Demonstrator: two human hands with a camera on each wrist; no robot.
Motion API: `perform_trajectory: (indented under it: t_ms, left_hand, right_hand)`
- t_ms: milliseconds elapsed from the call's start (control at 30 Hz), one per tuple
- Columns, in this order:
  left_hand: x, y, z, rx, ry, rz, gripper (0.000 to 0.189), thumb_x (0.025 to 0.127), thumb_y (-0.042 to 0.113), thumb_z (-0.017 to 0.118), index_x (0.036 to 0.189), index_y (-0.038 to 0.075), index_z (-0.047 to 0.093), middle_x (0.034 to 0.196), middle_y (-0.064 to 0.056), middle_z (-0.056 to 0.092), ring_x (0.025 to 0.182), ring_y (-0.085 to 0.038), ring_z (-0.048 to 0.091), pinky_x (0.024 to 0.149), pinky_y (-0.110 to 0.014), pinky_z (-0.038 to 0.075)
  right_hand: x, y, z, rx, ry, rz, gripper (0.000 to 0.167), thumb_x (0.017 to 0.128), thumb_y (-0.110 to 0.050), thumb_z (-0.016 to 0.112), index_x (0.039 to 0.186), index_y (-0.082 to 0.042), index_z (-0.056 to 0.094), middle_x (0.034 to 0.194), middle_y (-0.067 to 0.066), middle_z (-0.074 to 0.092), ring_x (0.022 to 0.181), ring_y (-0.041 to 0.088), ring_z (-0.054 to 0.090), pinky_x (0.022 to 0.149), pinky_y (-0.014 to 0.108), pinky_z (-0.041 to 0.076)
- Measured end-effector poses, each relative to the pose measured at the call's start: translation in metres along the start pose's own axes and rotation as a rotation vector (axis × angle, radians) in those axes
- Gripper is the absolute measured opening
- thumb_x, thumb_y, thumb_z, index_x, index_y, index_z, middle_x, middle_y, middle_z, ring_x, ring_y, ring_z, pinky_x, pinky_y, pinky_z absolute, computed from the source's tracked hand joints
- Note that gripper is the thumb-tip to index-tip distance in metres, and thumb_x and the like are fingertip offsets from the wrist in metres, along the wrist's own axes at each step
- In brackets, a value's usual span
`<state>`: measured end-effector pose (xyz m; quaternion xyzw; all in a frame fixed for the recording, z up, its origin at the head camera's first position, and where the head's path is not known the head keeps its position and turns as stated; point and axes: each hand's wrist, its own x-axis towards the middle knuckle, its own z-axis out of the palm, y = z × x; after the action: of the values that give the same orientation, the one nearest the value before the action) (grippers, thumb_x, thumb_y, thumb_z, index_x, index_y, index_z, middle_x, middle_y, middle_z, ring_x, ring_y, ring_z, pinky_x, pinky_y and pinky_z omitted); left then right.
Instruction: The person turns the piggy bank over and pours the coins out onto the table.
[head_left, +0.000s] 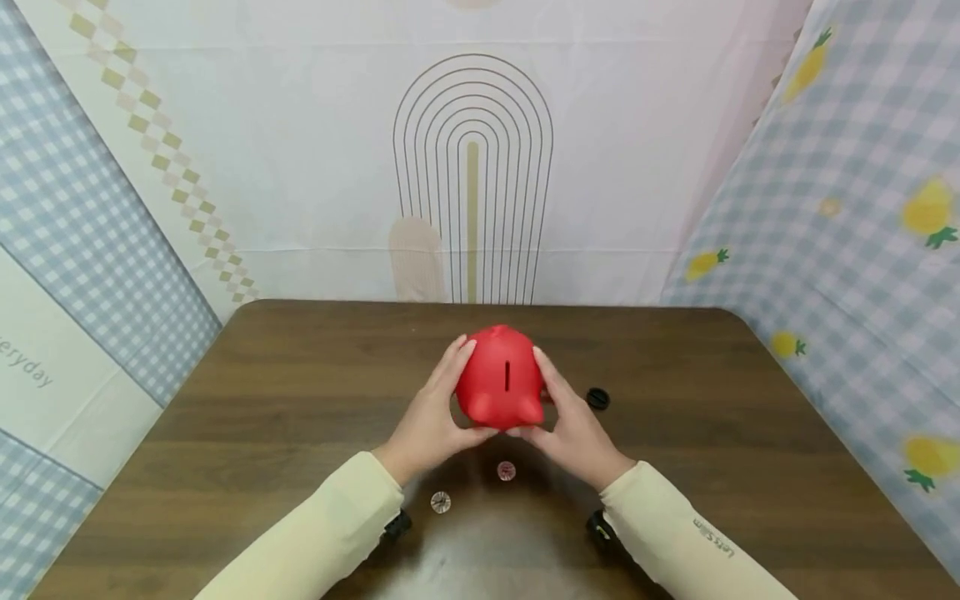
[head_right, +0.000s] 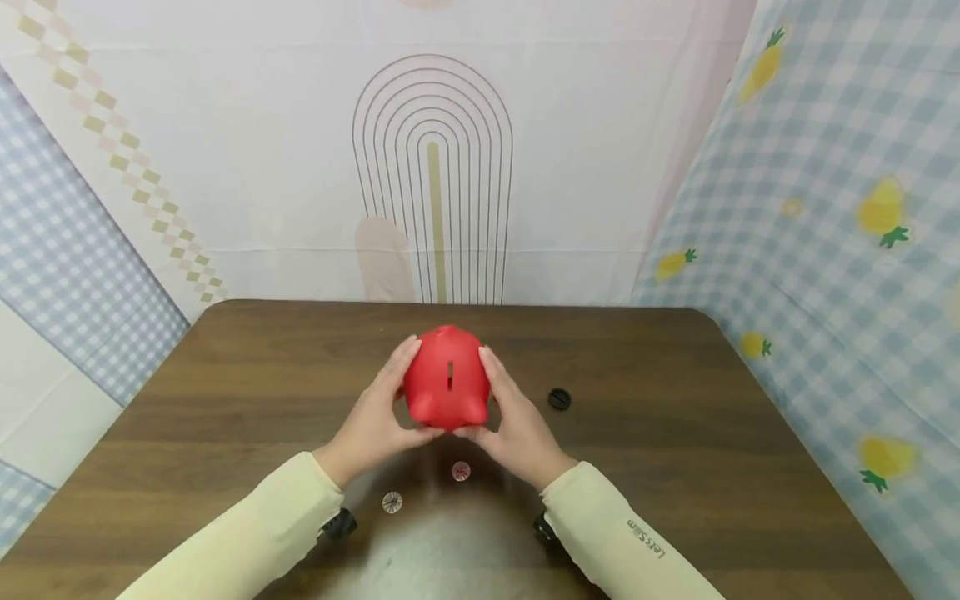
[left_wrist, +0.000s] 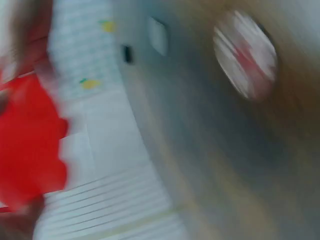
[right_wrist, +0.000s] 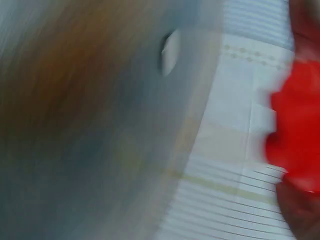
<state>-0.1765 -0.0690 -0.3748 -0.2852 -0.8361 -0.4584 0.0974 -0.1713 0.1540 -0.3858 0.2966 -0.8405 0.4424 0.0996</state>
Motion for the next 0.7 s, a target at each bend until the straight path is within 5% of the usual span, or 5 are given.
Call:
perform_trajectory:
  t_ms: [100, 233, 300, 500, 700]
  left_hand:
    - [0.0004, 0.0000, -0.0011, 0.051, 0.054, 0.070, 0.097, 0.069, 0.013, 0.086, 0.148, 0.007, 0.031, 0.152, -0.014, 0.033, 0.127, -0.033, 0.047, 0.091, -0.043, 0.052]
    - [0.0021, 0.0001, -0.0021, -0.154, -0.039, -0.250, 0.093, 0.072, 0.022, 0.084, 0.149, 0.015, 0.032, 0.137, -0.006, 0.050, 0.113, -0.026, 0.055, 0.083, -0.038, 0.056]
    - [0.0010, -0.0004, -0.0022, -0.212, -0.044, -0.326, 0.093, 0.072, 0.022, 0.083, 0.150, 0.017, 0.031, 0.132, -0.003, 0.054, 0.108, -0.023, 0.057, 0.079, -0.036, 0.056]
    - [-0.0005, 0.0002, -0.0034, -0.016, 0.095, 0.024, 0.097, 0.070, 0.017, 0.086, 0.150, 0.007, 0.030, 0.149, -0.013, 0.039, 0.122, -0.030, 0.052, 0.089, -0.040, 0.054]
    - [0.0052, 0.0045, -0.0066, -0.253, -0.013, -0.355, 0.088, 0.075, 0.025, 0.082, 0.149, 0.021, 0.034, 0.131, -0.003, 0.056, 0.109, -0.025, 0.058, 0.080, -0.037, 0.056]
  right_hand:
    - [0.0020, 0.0003, -0.0002, -0.064, 0.060, -0.085, 0.103, 0.072, -0.006, 0.084, 0.153, -0.005, 0.020, 0.145, 0.017, 0.042, 0.118, 0.030, 0.054, 0.088, 0.041, 0.054]
    - [0.0017, -0.0014, 0.0011, 0.114, -0.030, 0.186, 0.091, 0.079, -0.021, 0.080, 0.152, -0.014, 0.027, 0.139, 0.011, 0.050, 0.108, 0.024, 0.061, 0.086, 0.035, 0.055]
    - [0.0008, -0.0025, 0.0019, 0.146, -0.037, 0.238, 0.087, 0.080, -0.024, 0.079, 0.152, -0.016, 0.029, 0.138, 0.010, 0.052, 0.107, 0.023, 0.062, 0.085, 0.035, 0.055]
    - [0.0058, -0.0033, 0.0000, 0.014, 0.073, -0.072, 0.098, 0.075, -0.012, 0.082, 0.153, -0.008, 0.024, 0.142, 0.015, 0.046, 0.115, 0.028, 0.056, 0.087, 0.041, 0.054]
    - [0.0094, -0.0071, -0.0001, 0.151, -0.021, 0.275, 0.083, 0.084, -0.028, 0.075, 0.152, -0.015, 0.029, 0.138, 0.013, 0.053, 0.108, 0.027, 0.063, 0.087, 0.038, 0.054]
